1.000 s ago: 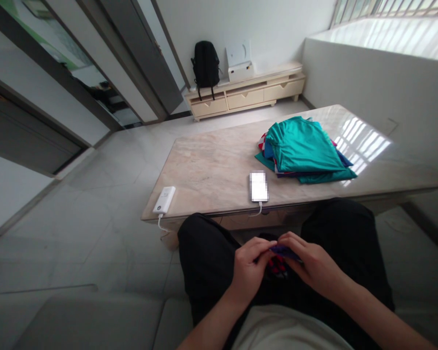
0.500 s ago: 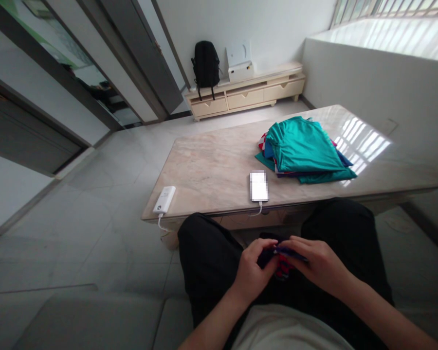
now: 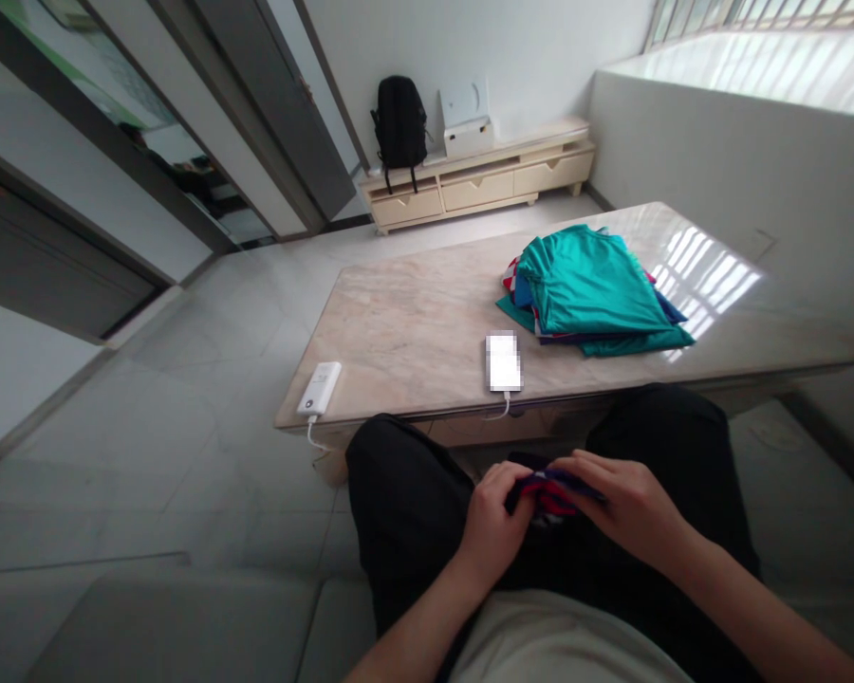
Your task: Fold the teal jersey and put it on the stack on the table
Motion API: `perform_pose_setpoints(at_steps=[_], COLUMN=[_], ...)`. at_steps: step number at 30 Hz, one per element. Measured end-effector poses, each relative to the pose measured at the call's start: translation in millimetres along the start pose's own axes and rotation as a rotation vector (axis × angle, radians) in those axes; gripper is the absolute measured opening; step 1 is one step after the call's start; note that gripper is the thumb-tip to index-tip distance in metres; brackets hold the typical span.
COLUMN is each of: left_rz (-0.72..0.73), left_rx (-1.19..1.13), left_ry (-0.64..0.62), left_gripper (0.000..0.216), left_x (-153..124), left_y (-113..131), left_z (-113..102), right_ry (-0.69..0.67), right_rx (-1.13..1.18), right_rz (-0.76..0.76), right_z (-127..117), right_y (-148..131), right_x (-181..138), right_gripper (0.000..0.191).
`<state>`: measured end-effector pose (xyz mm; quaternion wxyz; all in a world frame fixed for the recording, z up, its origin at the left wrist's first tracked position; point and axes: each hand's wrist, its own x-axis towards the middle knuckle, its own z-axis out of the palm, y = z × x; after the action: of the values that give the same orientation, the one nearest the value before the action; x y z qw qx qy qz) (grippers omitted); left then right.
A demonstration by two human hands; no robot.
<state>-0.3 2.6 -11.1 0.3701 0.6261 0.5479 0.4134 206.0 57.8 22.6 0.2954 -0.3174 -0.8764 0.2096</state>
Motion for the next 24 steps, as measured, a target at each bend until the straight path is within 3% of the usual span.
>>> perform_pose_setpoints(at_steps=[6,15,20,24], left_rz=[-0.020,0.071,0.026,-0.096], left_rx=[-0.007,0.159,0.108,0.113], left_ry=[0.098,0.064,0.047,0.002], left_gripper=[0.018,0.018,0.019,0.024], left_x=[2.2,3.5,7.0,4.8], left_y=[-9.7,-26.1,-32.4,-40.5], left_z=[-0.6,6.6,1.3,0.0], right_ry=[0.073,0.129,0.151,0.220], right_rx=[-0.030,0.014,0.000,-0.025], right_rz=[0.011,0.020,0.017,0.047], right_z=[-10.9,-29.6,-33.3,-37.5], right_y=[6.6,-0.3,-5.5,-5.8], right_x=[0.2,2.9,1.9,2.4], right_gripper=[0.022,0.020,0.020,0.019])
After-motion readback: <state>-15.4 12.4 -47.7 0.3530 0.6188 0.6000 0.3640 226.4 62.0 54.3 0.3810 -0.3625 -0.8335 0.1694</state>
